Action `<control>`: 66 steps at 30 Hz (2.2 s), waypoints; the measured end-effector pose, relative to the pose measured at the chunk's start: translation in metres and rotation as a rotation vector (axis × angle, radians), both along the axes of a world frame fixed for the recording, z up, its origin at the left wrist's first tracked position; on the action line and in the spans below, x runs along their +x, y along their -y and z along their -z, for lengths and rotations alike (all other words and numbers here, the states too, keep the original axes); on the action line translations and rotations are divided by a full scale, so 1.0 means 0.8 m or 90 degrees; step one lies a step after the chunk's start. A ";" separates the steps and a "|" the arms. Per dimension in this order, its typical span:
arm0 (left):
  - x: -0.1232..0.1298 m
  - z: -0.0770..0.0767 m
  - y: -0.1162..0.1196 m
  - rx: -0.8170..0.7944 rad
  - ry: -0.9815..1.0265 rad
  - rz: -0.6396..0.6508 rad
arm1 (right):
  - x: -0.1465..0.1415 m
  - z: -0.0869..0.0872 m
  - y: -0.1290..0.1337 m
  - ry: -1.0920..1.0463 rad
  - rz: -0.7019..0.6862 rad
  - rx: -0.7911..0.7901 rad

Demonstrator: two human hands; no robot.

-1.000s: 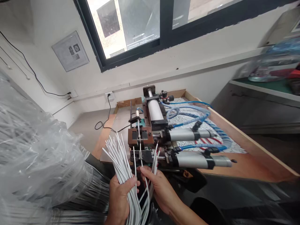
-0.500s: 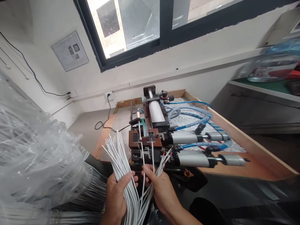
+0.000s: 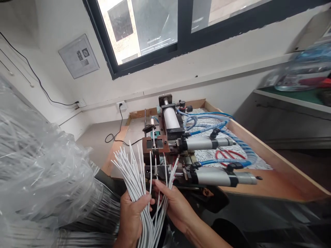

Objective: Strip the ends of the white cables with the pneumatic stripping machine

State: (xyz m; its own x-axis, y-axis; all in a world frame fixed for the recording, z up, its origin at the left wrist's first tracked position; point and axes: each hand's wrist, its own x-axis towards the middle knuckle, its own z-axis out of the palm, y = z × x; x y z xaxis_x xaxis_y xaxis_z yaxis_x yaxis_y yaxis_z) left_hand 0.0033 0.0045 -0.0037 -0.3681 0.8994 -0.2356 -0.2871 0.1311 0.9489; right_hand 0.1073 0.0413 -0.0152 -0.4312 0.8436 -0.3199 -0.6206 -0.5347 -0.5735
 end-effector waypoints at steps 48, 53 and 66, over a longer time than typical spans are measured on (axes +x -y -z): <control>0.010 0.003 0.009 -0.041 0.034 -0.038 | 0.015 0.007 0.021 0.188 0.019 0.075; 0.011 -0.001 0.010 0.021 0.046 0.039 | 0.013 0.007 0.021 0.185 -0.051 0.140; 0.001 -0.001 0.006 -0.017 0.076 -0.025 | 0.017 0.032 0.037 0.289 -0.105 0.254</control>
